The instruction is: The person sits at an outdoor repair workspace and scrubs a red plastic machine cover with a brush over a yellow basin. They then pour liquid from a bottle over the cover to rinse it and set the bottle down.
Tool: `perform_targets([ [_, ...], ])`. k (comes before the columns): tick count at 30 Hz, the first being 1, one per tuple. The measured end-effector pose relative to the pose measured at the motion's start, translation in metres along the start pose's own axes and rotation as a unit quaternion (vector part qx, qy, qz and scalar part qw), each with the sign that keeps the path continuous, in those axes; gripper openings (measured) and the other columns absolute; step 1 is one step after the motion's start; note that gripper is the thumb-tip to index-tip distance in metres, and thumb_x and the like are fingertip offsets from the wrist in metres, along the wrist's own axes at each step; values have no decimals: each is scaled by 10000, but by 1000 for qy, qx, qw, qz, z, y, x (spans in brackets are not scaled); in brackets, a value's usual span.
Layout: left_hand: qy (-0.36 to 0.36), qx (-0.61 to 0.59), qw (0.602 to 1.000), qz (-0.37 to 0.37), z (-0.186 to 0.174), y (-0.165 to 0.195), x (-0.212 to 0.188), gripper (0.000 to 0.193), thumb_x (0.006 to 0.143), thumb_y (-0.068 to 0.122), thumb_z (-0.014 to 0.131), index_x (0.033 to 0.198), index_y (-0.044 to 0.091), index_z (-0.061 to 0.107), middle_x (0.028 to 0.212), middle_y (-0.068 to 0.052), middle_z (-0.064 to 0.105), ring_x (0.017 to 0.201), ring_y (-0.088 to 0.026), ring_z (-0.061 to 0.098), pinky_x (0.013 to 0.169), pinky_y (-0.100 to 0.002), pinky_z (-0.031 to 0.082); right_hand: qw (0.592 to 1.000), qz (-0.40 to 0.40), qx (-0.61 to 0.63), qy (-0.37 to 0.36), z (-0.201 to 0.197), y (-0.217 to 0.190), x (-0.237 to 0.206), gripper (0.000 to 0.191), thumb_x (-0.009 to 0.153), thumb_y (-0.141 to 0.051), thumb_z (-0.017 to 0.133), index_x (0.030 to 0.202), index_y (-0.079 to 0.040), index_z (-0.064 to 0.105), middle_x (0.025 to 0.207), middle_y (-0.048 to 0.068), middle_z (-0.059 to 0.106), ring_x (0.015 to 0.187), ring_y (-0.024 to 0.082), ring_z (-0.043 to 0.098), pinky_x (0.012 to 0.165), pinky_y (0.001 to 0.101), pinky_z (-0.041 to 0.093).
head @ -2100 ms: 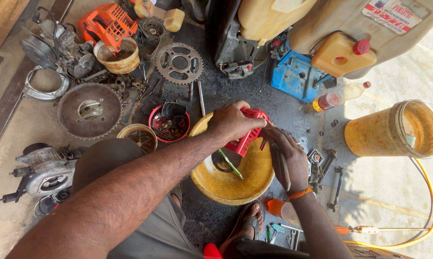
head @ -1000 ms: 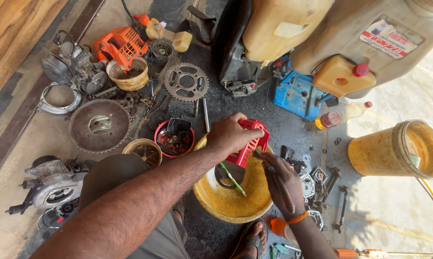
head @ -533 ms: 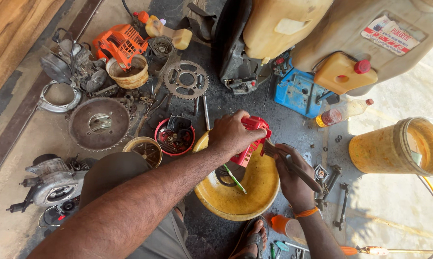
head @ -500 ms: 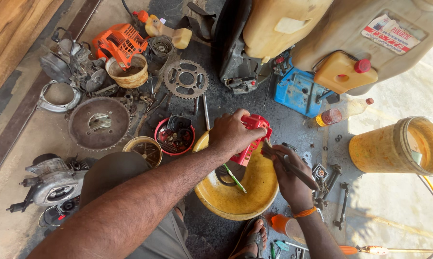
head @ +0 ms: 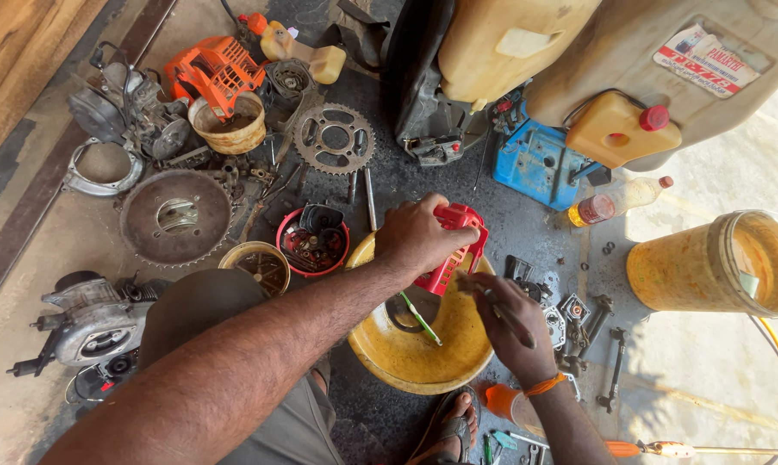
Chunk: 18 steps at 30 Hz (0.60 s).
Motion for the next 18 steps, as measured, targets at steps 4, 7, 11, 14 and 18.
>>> perform_targets([
  [4, -8, -2, 1000, -17, -3, -6, -1, 806, 708, 652, 744, 1344, 179, 594, 1160, -111, 675, 1108, -292, 640, 926, -468, 550, 999, 21, 30, 40, -20, 4, 2, 215, 975, -159, 654, 1183, -116, 686, 1066, 86, 781, 885, 237, 791, 737, 346, 622],
  [7, -21, -16, 999, -25, 1, -8, -2, 791, 710, 658, 743, 1320, 174, 604, 1159, -108, 672, 1099, -279, 650, 917, -448, 561, 997, 30, 7, 70, -39, 6, 2, 273, 971, -167, 661, 1238, -114, 681, 1079, 93, 767, 914, 237, 773, 752, 357, 604],
  [11, -67, -66, 995, -37, 19, -7, -10, 780, 691, 655, 747, 1275, 155, 622, 1134, -102, 700, 1035, -247, 709, 876, -406, 598, 983, -118, -111, 86, -26, -24, -3, 293, 984, -159, 648, 1273, -176, 692, 1202, 67, 765, 1000, 228, 728, 843, 350, 600],
  [14, -75, -92, 993, -26, 29, 0, -15, 787, 682, 659, 747, 1274, 155, 626, 1111, -102, 726, 999, -240, 735, 875, -385, 600, 936, -97, -327, 91, 8, -20, -7, 406, 856, -218, 700, 1252, -127, 690, 1276, 79, 728, 999, 308, 708, 886, 487, 535],
  [18, -50, -55, 997, -19, 28, 2, -16, 761, 731, 639, 734, 1297, 146, 608, 1147, -126, 672, 1011, -235, 726, 799, -398, 646, 942, -23, -332, -42, 53, 9, -12, 303, 901, -144, 688, 1201, -107, 689, 1235, 71, 707, 1074, 241, 701, 1042, 485, 503],
])
Point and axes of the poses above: each hand's wrist, its own x-axis towards the middle knuckle, its own z-axis out of the palm, y = z × x, the point moved 10 cm from there along x, towards the middle knuckle
